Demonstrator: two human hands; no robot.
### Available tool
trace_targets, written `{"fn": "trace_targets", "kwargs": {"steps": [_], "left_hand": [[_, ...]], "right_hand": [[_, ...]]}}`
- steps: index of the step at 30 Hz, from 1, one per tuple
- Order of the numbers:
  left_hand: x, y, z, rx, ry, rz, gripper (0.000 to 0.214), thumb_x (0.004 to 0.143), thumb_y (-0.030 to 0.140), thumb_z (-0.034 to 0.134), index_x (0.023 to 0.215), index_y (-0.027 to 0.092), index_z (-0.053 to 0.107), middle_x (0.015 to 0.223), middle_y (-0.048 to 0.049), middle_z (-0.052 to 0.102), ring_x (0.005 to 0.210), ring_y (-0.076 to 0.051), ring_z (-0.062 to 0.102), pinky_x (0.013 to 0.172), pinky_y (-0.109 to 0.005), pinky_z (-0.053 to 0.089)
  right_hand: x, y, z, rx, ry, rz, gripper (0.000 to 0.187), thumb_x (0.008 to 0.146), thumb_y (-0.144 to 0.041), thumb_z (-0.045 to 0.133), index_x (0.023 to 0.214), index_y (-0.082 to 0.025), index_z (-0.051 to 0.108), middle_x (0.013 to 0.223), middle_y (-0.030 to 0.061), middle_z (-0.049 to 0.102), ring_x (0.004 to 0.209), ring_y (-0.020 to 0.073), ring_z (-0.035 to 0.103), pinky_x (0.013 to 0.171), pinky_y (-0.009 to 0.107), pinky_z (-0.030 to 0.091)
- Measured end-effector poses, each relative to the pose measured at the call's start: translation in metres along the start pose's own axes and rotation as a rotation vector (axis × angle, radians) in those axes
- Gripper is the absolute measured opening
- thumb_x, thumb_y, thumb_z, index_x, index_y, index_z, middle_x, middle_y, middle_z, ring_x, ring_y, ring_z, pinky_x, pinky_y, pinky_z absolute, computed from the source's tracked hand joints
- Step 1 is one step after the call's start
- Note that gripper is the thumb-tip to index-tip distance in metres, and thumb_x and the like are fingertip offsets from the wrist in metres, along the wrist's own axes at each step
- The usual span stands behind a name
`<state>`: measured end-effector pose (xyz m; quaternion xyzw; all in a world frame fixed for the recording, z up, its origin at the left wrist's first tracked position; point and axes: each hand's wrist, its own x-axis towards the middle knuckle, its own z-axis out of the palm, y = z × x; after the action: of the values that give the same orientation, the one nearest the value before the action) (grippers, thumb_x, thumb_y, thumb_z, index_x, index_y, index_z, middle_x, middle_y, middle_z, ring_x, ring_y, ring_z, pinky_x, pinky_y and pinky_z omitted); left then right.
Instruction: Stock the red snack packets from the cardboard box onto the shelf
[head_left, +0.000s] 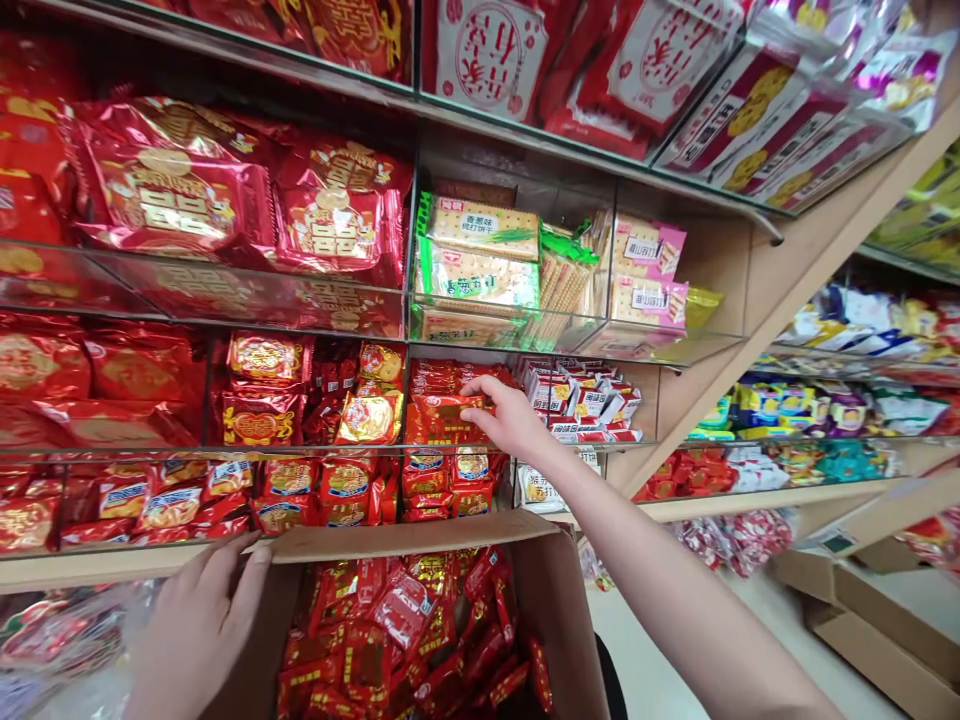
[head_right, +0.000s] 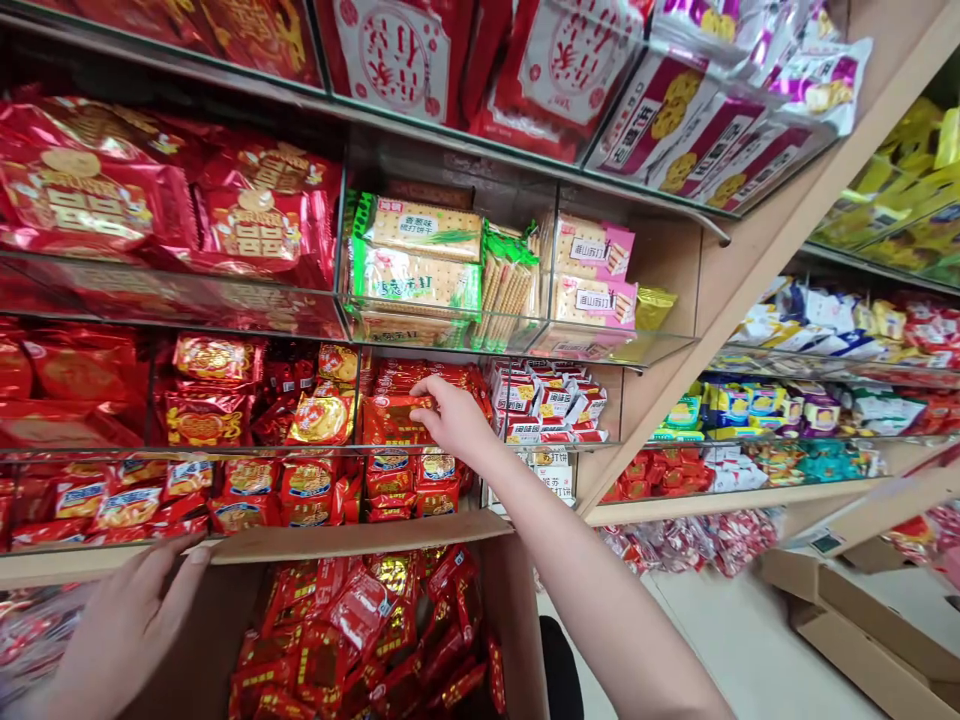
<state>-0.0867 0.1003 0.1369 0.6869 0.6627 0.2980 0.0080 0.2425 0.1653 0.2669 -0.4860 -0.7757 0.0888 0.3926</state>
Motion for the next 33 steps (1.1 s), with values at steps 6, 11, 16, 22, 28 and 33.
{"fn": "trace_targets", "kwargs": {"steps": [6, 11, 16, 22, 28, 33], "left_hand": [[-0.003, -0.005, 0.004, 0.136, -0.039, 0.012, 0.038, 0.079, 0.041, 0.032, 0.094, 0.015, 0.054, 0.098, -0.0135, 0.063, 0.098, -0.029, 0.053, 0.087, -0.041, 0.037], [-0.002, -0.006, 0.004, 0.158, -0.028, 0.034, 0.036, 0.08, 0.041, 0.031, 0.095, 0.016, 0.053, 0.097, -0.0119, 0.064, 0.095, -0.027, 0.054, 0.085, -0.039, 0.037], [-0.002, -0.004, 0.002, 0.175, -0.035, 0.037, 0.037, 0.081, 0.041, 0.031, 0.095, 0.015, 0.053, 0.097, -0.0125, 0.065, 0.094, -0.027, 0.055, 0.083, -0.038, 0.038], [-0.002, 0.0, -0.002, 0.19, -0.09, -0.01, 0.033, 0.081, 0.038, 0.033, 0.096, 0.015, 0.052, 0.099, -0.0124, 0.063, 0.097, -0.027, 0.054, 0.085, -0.037, 0.038], [0.0, 0.004, -0.004, 0.179, -0.113, -0.025, 0.033, 0.082, 0.038, 0.032, 0.096, 0.015, 0.053, 0.1, -0.0122, 0.063, 0.098, -0.027, 0.053, 0.085, -0.036, 0.038], [0.0, 0.001, -0.003, 0.152, -0.077, 0.004, 0.034, 0.081, 0.037, 0.032, 0.096, 0.015, 0.053, 0.098, -0.0125, 0.064, 0.096, -0.027, 0.055, 0.084, -0.037, 0.039]], "right_hand": [[0.015, 0.011, 0.021, -0.219, -0.137, 0.109, 0.013, 0.072, -0.025, 0.062, 0.084, -0.02, 0.06, 0.085, 0.0025, 0.062, 0.088, 0.0196, 0.048, 0.077, 0.035, 0.034], [0.018, 0.014, 0.02, -0.335, -0.164, 0.043, 0.011, 0.077, -0.023, 0.057, 0.084, -0.019, 0.064, 0.085, 0.0042, 0.065, 0.087, 0.0199, 0.05, 0.076, 0.035, 0.035], [0.022, 0.017, 0.022, -0.333, -0.21, -0.053, 0.018, 0.079, -0.018, 0.052, 0.093, -0.017, 0.064, 0.091, 0.0038, 0.066, 0.086, 0.0175, 0.055, 0.079, 0.031, 0.038], [0.02, 0.02, 0.034, -0.398, -0.269, -0.125, 0.03, 0.083, -0.02, 0.048, 0.112, -0.019, 0.055, 0.103, 0.0067, 0.063, 0.094, 0.0202, 0.055, 0.082, 0.035, 0.038], [0.01, 0.0, 0.022, -0.423, -0.082, -0.186, 0.035, 0.08, -0.022, 0.05, 0.115, -0.016, 0.051, 0.119, 0.0107, 0.051, 0.112, 0.0255, 0.039, 0.089, 0.044, 0.032], [-0.079, -0.049, 0.041, -0.237, -0.169, -0.49, 0.023, 0.084, -0.024, 0.037, 0.087, -0.02, 0.06, 0.083, 0.0026, 0.062, 0.08, 0.0145, 0.051, 0.079, 0.03, 0.039]]}}
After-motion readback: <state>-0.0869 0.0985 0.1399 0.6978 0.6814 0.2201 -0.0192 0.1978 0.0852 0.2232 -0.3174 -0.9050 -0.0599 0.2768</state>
